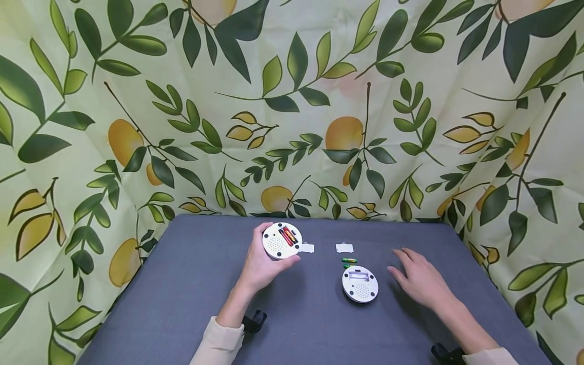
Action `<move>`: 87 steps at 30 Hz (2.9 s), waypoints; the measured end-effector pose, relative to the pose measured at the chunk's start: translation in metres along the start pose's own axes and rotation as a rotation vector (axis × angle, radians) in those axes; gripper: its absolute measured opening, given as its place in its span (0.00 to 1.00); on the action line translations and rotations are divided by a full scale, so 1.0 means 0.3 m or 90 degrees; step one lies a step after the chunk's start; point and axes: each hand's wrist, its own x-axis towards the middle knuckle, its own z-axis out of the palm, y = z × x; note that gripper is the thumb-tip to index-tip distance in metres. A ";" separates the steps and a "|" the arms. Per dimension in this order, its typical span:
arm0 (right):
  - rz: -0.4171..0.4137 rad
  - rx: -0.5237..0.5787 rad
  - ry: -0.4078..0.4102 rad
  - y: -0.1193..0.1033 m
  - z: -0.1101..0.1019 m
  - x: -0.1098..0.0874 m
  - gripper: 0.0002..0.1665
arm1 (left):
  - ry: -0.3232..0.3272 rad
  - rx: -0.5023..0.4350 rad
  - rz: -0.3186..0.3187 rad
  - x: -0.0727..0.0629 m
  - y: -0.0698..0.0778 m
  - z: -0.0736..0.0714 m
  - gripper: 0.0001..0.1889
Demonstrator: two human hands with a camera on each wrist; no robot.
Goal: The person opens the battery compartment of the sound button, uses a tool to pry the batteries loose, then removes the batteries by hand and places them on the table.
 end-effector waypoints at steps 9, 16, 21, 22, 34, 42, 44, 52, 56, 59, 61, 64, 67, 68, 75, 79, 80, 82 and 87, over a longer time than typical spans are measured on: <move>0.030 0.007 0.005 0.088 0.033 -0.030 0.30 | -0.001 -0.002 0.004 -0.001 0.000 -0.002 0.53; 0.055 0.010 -0.012 0.133 0.043 -0.043 0.28 | -0.004 -0.011 -0.005 0.001 0.001 -0.001 0.53; 0.072 0.019 -0.030 0.158 0.064 -0.042 0.28 | -0.007 -0.011 -0.008 -0.002 0.003 -0.002 0.54; 0.075 0.020 -0.036 0.163 0.069 -0.040 0.28 | -0.006 -0.011 -0.009 -0.003 0.003 -0.002 0.54; 0.089 0.014 -0.048 0.184 0.086 -0.037 0.26 | -0.006 -0.011 -0.006 -0.005 0.003 0.003 0.53; 0.108 0.013 -0.034 0.199 0.088 -0.038 0.28 | -0.004 0.000 -0.006 -0.009 0.002 0.005 0.53; 0.110 0.019 -0.032 0.202 0.089 -0.039 0.27 | -0.004 0.001 -0.006 -0.009 0.002 0.005 0.53; 0.132 0.044 -0.038 0.209 0.079 -0.041 0.23 | -0.004 -0.003 -0.003 -0.008 0.001 0.004 0.54; 0.151 0.059 -0.044 0.214 0.072 -0.043 0.23 | -0.004 -0.003 -0.003 -0.008 0.001 0.005 0.54; 0.170 0.076 -0.040 0.218 0.068 -0.044 0.24 | -0.004 -0.002 -0.007 -0.008 0.000 0.006 0.53; 0.179 0.085 -0.029 0.218 0.067 -0.046 0.24 | -0.005 0.000 -0.011 -0.009 0.000 0.006 0.53; 0.185 0.095 0.001 0.214 0.064 -0.050 0.24 | -0.008 0.002 -0.015 -0.009 0.000 0.007 0.53; 0.184 0.103 0.039 0.209 0.061 -0.055 0.21 | -0.010 0.001 -0.015 -0.009 0.002 0.009 0.53; 0.185 0.108 0.049 0.207 0.059 -0.056 0.21 | -0.010 0.000 -0.015 -0.009 0.003 0.009 0.53; 0.254 0.164 0.065 0.193 0.046 -0.058 0.22 | -0.013 -0.003 -0.014 -0.010 0.004 0.010 0.53; 0.279 0.187 0.090 0.189 0.048 -0.058 0.21 | -0.013 -0.003 -0.017 -0.008 0.003 0.010 0.53; 0.281 0.190 0.096 0.188 0.048 -0.058 0.20 | -0.013 -0.002 -0.018 -0.008 0.004 0.010 0.53; 0.288 0.200 0.102 0.185 0.048 -0.058 0.20 | -0.012 0.000 -0.018 -0.009 0.004 0.010 0.53; 0.316 0.233 0.125 0.172 0.047 -0.058 0.21 | -0.013 0.002 -0.011 -0.010 0.003 0.011 0.53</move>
